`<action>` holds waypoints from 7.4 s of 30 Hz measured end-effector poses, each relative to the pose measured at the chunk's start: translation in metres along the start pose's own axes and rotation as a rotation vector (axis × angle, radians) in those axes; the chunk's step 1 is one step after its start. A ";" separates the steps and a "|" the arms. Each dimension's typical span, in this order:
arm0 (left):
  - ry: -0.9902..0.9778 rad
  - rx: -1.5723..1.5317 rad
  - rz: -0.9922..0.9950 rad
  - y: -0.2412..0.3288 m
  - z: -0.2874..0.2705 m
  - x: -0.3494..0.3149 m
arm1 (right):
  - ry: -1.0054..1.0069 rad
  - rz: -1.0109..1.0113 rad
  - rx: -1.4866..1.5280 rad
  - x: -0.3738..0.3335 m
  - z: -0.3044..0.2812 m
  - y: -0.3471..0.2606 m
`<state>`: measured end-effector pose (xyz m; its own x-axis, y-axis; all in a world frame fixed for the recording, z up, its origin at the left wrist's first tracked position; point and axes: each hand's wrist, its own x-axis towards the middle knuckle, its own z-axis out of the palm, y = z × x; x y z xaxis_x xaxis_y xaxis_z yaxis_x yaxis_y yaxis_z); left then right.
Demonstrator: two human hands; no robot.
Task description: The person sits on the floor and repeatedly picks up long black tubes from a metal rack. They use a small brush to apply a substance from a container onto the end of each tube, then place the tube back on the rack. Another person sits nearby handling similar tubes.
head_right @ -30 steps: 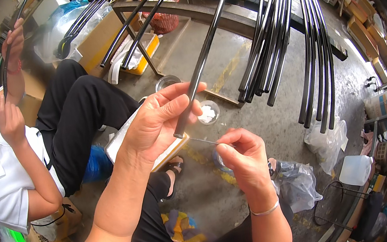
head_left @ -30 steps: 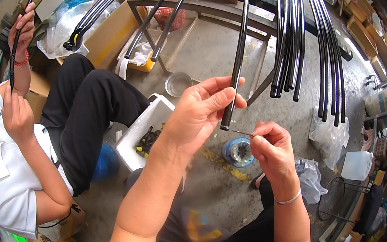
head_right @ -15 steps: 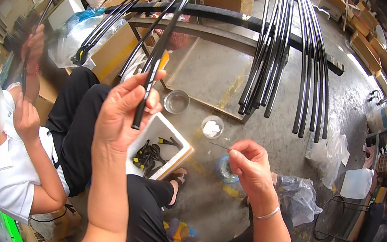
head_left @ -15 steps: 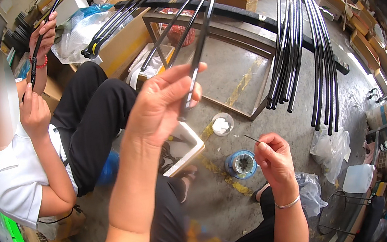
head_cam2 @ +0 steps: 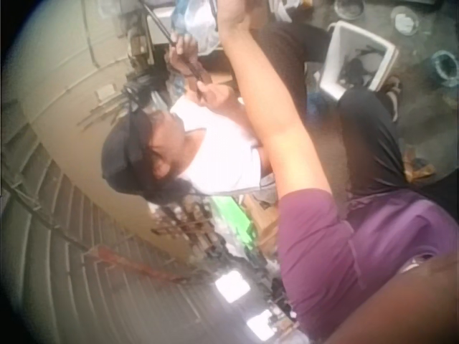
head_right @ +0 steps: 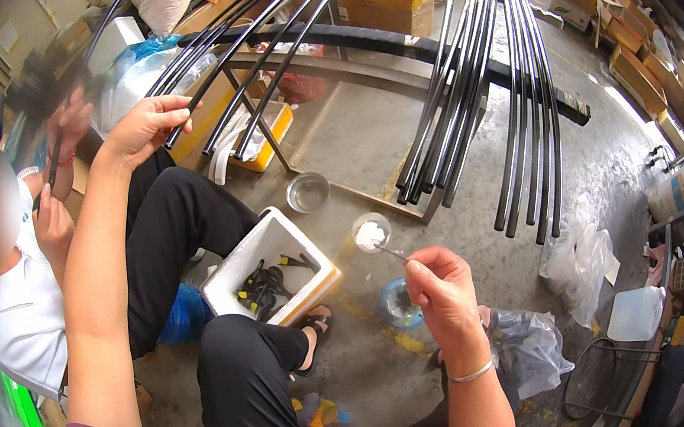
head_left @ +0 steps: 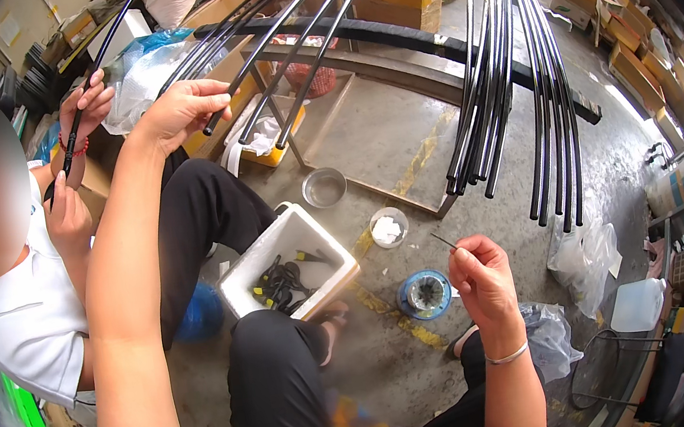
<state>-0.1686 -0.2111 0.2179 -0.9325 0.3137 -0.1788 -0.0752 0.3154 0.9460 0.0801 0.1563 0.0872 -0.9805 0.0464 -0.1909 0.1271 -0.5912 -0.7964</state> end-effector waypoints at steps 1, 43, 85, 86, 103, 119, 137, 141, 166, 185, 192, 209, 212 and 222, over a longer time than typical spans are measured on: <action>0.005 0.139 -0.049 0.000 -0.005 0.002 | 0.001 -0.003 -0.003 0.000 -0.002 -0.001; -0.335 -0.908 0.066 0.014 0.247 0.014 | -0.092 -0.030 0.045 -0.019 -0.022 -0.016; -0.364 -0.648 0.004 -0.063 0.224 -0.054 | 0.294 -0.157 -1.613 -0.004 -0.148 0.167; -0.355 -0.643 -0.006 -0.064 0.225 -0.054 | 0.279 -0.152 -1.659 -0.005 -0.147 0.168; -0.353 -0.663 0.031 -0.064 0.231 -0.056 | 0.434 0.357 -1.177 -0.005 -0.186 0.172; -0.339 -0.587 0.030 -0.063 0.217 -0.064 | 0.463 0.194 -0.886 -0.023 -0.172 0.146; -0.313 -0.672 -0.031 -0.067 0.218 -0.064 | 0.190 0.100 -0.454 -0.032 -0.061 0.018; -0.354 -0.751 -0.062 -0.065 0.224 -0.062 | 0.048 -0.002 -0.388 -0.029 -0.022 -0.011; -0.346 -0.983 -0.072 -0.059 0.240 -0.066 | -0.077 0.056 -0.325 -0.024 0.015 -0.006; -0.330 -0.983 -0.034 -0.058 0.240 -0.066 | -0.084 0.052 -0.311 -0.021 0.020 -0.008; -0.328 -1.022 -0.067 -0.058 0.237 -0.066 | -0.076 0.062 -0.303 -0.019 0.020 -0.006; -0.317 -1.025 -0.065 -0.055 0.237 -0.067 | -0.081 0.060 -0.283 -0.019 0.022 -0.007; -0.315 -1.036 -0.056 -0.057 0.238 -0.066 | -0.089 0.055 -0.284 -0.019 0.021 -0.007; -0.326 -1.005 -0.048 -0.056 0.238 -0.067 | -0.094 0.069 -0.267 -0.019 0.020 -0.006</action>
<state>-0.0181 -0.0366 0.1121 -0.7922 0.5927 -0.1453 -0.5066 -0.5059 0.6981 0.0947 0.1429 0.1075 -0.9763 -0.0686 -0.2054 0.2162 -0.3569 -0.9088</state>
